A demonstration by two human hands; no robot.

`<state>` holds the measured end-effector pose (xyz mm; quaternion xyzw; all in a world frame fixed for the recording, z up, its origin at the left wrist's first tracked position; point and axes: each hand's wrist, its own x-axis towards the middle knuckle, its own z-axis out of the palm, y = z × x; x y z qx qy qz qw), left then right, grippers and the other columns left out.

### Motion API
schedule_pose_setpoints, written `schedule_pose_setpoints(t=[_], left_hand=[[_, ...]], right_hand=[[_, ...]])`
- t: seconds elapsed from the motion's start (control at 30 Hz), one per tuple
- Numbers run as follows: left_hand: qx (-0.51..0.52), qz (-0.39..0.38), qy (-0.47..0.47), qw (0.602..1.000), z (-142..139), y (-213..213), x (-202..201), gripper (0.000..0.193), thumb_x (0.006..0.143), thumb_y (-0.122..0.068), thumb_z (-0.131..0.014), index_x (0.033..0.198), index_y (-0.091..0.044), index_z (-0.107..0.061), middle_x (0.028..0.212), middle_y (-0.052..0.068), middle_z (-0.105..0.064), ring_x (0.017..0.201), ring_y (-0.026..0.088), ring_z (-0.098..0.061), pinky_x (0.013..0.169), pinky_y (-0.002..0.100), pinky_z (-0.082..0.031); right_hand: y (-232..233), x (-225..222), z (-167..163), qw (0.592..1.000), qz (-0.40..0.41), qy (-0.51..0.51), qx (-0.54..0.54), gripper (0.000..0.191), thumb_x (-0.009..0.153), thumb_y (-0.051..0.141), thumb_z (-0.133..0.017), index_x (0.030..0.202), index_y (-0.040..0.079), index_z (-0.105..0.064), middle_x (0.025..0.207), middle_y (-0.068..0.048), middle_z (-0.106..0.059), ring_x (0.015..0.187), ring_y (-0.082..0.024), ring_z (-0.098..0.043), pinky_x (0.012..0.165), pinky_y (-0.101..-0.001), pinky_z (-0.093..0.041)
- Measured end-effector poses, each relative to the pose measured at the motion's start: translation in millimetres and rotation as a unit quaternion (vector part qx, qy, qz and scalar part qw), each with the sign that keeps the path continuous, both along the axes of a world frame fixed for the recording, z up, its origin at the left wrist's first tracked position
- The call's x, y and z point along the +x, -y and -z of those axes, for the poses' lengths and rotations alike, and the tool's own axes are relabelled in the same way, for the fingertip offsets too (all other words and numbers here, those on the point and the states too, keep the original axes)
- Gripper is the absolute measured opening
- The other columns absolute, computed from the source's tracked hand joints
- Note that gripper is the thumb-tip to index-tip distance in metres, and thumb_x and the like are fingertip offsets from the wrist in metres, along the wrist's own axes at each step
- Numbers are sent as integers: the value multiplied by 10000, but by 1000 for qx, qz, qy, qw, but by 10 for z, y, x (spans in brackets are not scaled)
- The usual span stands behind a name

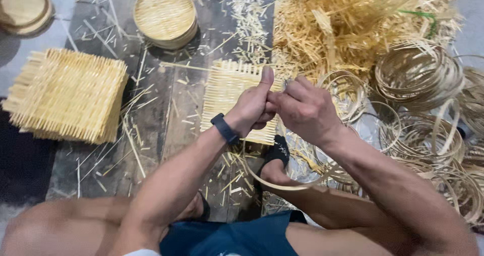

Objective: The person sits on the floor of a bamboo craft workshop and assembles round bamboo baskets. They hold a woven bamboo mat over a round wooden form, trim the overhanging mat edges with scissors, press a bent bamboo rim ring around the edge, and set finished baskets aside with completed ones.

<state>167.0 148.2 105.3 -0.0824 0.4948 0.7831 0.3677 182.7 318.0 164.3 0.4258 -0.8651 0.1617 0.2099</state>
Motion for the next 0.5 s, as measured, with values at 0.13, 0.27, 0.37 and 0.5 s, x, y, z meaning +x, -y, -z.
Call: schedule_pose_setpoints(t=[0.13,0.27,0.37,0.5], left_hand=[[-53,-53,-17,997,313,138,17,725,896,-837,-340,611,-187,-487,525,-78,-400,406,76,-339,370,269,-240],[-252,-217,-231,914,644,495,-165,786,873,-807,-408,753,-97,-724,538,-29,-536,442,92,-487,385,254,-358],[-140,-257,-16,956,854,823,-252,640,978,-620,-549,895,2,-672,696,1,-592,568,118,-506,496,279,-439],[165,-297,62,938,1044,1005,-256,429,977,-434,-626,974,-11,-703,642,-28,-508,527,83,-440,478,240,-374]], right_hand=[[196,-12,156,999,25,28,-33,115,854,88,-804,969,84,-798,736,-29,-566,687,-181,-563,532,-328,-463],[112,-15,271,992,47,28,-113,135,929,170,-836,983,78,-754,848,-54,-622,767,-191,-585,614,-337,-485],[32,64,405,994,-5,83,-76,80,911,141,-823,898,108,-751,843,-51,-672,768,-184,-636,615,-324,-510],[8,148,573,975,-139,172,-16,199,780,164,-791,953,73,-759,866,-57,-696,843,-233,-682,732,-340,-558]])
